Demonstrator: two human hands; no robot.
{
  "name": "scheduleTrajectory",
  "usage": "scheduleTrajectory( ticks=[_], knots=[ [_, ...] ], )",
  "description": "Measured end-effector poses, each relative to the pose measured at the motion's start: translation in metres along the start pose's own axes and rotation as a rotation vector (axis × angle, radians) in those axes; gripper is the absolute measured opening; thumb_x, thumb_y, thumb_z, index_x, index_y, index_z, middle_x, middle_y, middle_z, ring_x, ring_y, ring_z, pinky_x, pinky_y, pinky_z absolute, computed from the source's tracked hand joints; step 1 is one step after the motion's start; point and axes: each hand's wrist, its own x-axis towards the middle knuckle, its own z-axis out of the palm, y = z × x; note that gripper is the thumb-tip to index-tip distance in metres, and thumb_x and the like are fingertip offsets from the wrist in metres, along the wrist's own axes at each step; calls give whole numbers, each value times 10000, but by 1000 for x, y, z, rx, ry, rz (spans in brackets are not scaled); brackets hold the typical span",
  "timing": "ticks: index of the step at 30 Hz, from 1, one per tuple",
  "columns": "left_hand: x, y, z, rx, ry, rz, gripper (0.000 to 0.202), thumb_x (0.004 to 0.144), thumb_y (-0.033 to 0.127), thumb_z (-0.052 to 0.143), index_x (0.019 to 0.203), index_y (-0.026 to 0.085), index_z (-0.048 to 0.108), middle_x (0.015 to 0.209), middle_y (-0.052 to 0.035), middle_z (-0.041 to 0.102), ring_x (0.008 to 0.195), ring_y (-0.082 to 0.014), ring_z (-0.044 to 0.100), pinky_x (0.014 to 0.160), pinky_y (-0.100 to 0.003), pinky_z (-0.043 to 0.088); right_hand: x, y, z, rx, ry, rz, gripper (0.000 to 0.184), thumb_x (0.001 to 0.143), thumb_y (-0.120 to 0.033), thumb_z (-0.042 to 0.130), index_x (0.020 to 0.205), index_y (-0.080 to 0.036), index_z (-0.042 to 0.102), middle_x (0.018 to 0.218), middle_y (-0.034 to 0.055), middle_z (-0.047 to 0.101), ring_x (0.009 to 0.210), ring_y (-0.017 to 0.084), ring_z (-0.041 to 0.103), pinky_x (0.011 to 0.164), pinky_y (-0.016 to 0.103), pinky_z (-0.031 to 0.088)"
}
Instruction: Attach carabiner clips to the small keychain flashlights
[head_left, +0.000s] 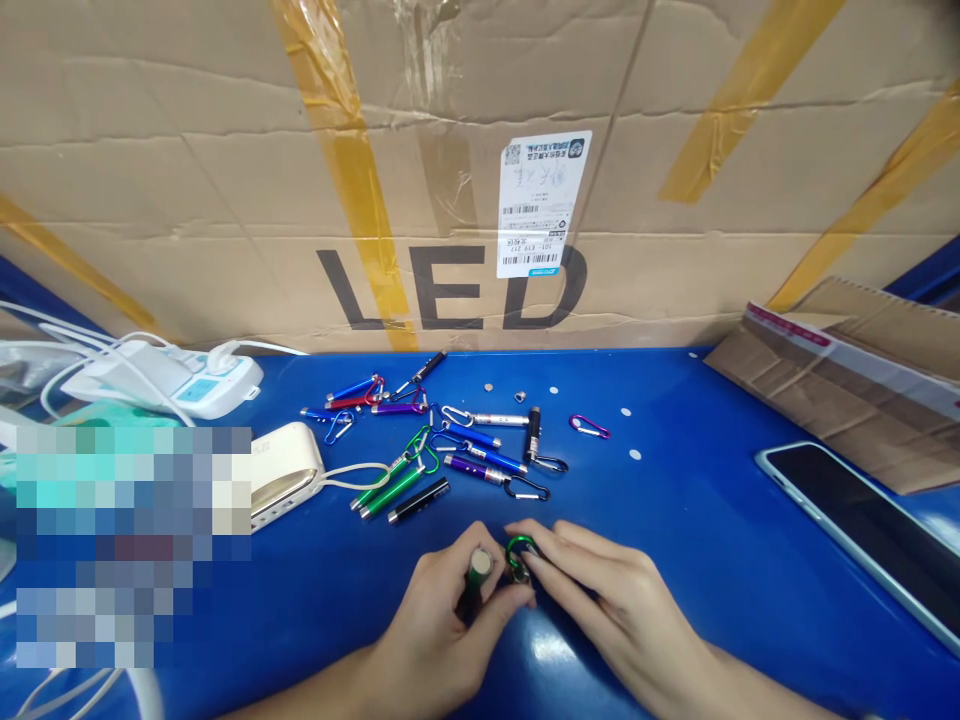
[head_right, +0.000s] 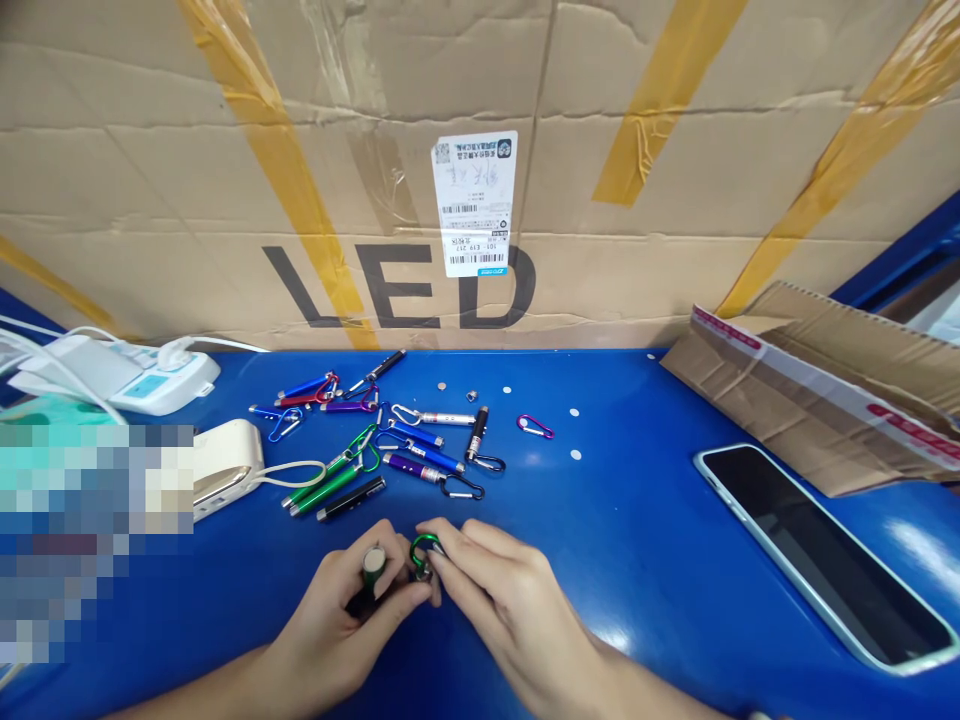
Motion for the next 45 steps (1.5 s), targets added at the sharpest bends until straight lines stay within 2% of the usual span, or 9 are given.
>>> scheduleTrajectory(
  ticks=[11,19,25,32,34,37,40,43,45],
  knots=[
    [-6,-2,3,-71,-70,61,239,873,128,438,730,227,274,743,11,560,728,-118,595,666,-207,465,2,-9,9,99,64,92,298,941,-247,383,756,-173,604,688,3,570,652,116,552,610,218,448],
    [-3,3,1,6,-80,80,208,871,122,418,751,229,286,747,-3,583,692,-115,599,627,-195,458,3,-9,13,181,103,176,305,915,-301,434,703,-170,610,642,-1,546,632,120,542,588,210,445],
    [-8,-1,2,172,-308,149,197,813,133,464,756,224,299,741,-60,642,668,-176,626,613,-262,459,11,-3,11,311,231,277,315,866,-401,500,881,-161,704,672,7,576,459,75,444,406,192,399],
    [-3,-4,1,-44,49,9,217,870,178,447,742,225,278,761,-16,566,728,-136,582,650,-236,428,24,30,-36,-275,361,148,396,881,-399,453,1132,-152,635,972,88,679,609,143,598,491,234,477],
    [-1,-3,0,-56,117,-35,212,873,184,444,742,225,282,755,-1,541,714,-126,548,644,-233,416,25,39,-49,-477,327,130,403,891,-386,427,1133,-139,634,914,93,691,656,174,632,516,247,487],
    [0,-1,-1,-64,159,-35,198,875,183,435,745,226,291,753,13,518,682,-113,500,631,-228,403,24,49,-60,-681,241,149,381,909,-347,392,1112,-143,641,794,73,687,637,187,644,530,264,495],
    [0,-1,-1,-104,166,-16,212,869,175,448,738,226,289,742,21,524,689,-112,509,643,-231,404,21,50,-61,-830,247,164,352,909,-331,406,1134,-176,628,859,68,671,589,184,633,490,287,492],
    [0,-3,0,-159,147,-17,247,854,153,475,726,226,276,720,27,546,700,-114,541,660,-234,408,20,39,-56,-838,328,10,306,894,-338,462,1088,-199,654,1006,89,623,720,200,635,580,320,522],
    [-1,-5,1,-184,108,-19,252,851,130,477,728,224,278,714,30,558,694,-109,557,664,-229,409,18,28,-50,-659,296,-158,260,883,-320,504,1049,-207,670,1034,87,598,806,184,613,690,320,526]
  ],
)
